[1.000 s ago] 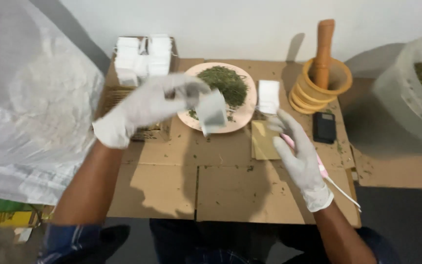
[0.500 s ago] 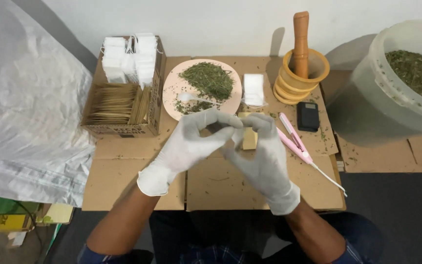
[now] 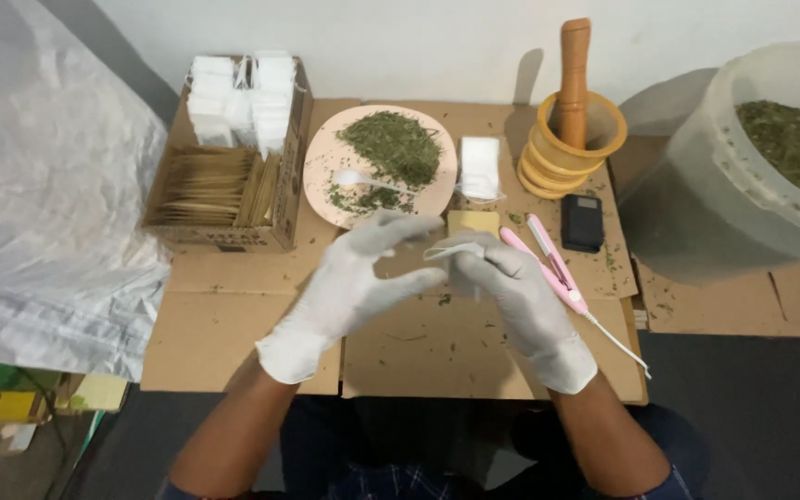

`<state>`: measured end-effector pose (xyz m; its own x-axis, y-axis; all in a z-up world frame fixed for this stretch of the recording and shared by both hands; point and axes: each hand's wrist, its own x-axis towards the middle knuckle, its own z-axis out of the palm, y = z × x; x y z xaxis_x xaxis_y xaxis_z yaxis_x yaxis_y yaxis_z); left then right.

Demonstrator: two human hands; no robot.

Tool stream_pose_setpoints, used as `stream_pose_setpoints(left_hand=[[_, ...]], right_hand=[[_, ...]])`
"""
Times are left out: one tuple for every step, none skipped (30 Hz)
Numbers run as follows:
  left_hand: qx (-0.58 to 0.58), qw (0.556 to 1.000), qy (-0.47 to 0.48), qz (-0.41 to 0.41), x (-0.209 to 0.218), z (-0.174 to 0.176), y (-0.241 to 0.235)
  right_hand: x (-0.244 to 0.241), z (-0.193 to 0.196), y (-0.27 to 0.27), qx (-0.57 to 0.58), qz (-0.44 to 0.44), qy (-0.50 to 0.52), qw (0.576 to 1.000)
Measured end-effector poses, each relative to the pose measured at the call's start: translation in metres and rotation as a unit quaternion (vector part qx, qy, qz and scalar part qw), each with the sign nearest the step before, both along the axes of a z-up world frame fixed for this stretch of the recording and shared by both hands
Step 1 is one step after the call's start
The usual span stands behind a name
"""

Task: Sealing small paper envelopes containing dried herbs using a handheld heat sealer

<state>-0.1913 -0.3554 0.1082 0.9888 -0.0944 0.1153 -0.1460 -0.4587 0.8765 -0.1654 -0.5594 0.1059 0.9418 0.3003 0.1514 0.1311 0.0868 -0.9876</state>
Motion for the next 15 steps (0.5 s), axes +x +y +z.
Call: stream_pose_setpoints(left_hand=[[0.000, 1.000, 0.000, 0.004, 0.004, -0.011, -0.003], [-0.016, 0.998, 0.042, 0.041, 0.008, -0.022, -0.006], [-0.030, 0.993, 0.084, 0.076, 0.012, -0.033, -0.010], [-0.029, 0.993, 0.084, 0.078, 0.016, -0.036, -0.010], [-0.025, 0.995, 0.051, 0.082, 0.017, -0.041, -0.010], [-0.020, 0.996, 0.018, 0.085, 0.019, -0.045, -0.011], [-0.018, 0.996, 0.018, 0.082, 0.020, -0.045, -0.012], [-0.022, 0.995, 0.017, 0.092, 0.021, -0.045, -0.014], [-0.028, 0.994, 0.018, 0.103, 0.021, -0.046, -0.015], [-0.026, 0.994, 0.020, 0.100, 0.021, -0.046, -0.016], [-0.040, 0.995, 0.011, 0.089, 0.021, -0.047, -0.015], [-0.053, 0.996, 0.003, 0.078, 0.020, -0.047, -0.013], [-0.052, 0.996, 0.002, 0.078, 0.019, -0.043, -0.014], [-0.088, 0.993, -0.003, 0.081, 0.018, -0.039, -0.015], [-0.124, 0.989, -0.007, 0.085, 0.015, -0.036, -0.015]], right_hand=[[0.004, -0.013, -0.003, 0.000, 0.004, 0.000, 1.000], [0.008, -0.025, -0.006, -0.003, 0.021, 0.037, 0.999], [0.011, -0.038, -0.010, -0.004, 0.036, 0.075, 0.997], [0.018, -0.049, -0.012, -0.004, 0.038, 0.075, 0.996], [0.022, -0.060, -0.014, -0.025, 0.033, 0.072, 0.997], [0.026, -0.072, -0.018, -0.046, 0.027, 0.068, 0.996], [0.025, -0.071, -0.017, -0.043, 0.024, 0.068, 0.996], [0.023, -0.071, -0.016, -0.053, 0.022, 0.062, 0.996], [0.020, -0.071, -0.015, -0.064, 0.022, 0.059, 0.996], [0.018, -0.064, -0.015, -0.062, 0.019, 0.062, 0.996], [0.016, -0.057, -0.014, -0.067, 0.017, 0.060, 0.996], [0.014, -0.050, -0.013, -0.072, 0.014, 0.059, 0.996], [0.015, -0.051, -0.012, -0.071, 0.014, 0.058, 0.996], [0.015, -0.051, -0.012, -0.056, 0.012, 0.072, 0.996], [0.014, -0.052, -0.010, -0.040, 0.011, 0.087, 0.995]])
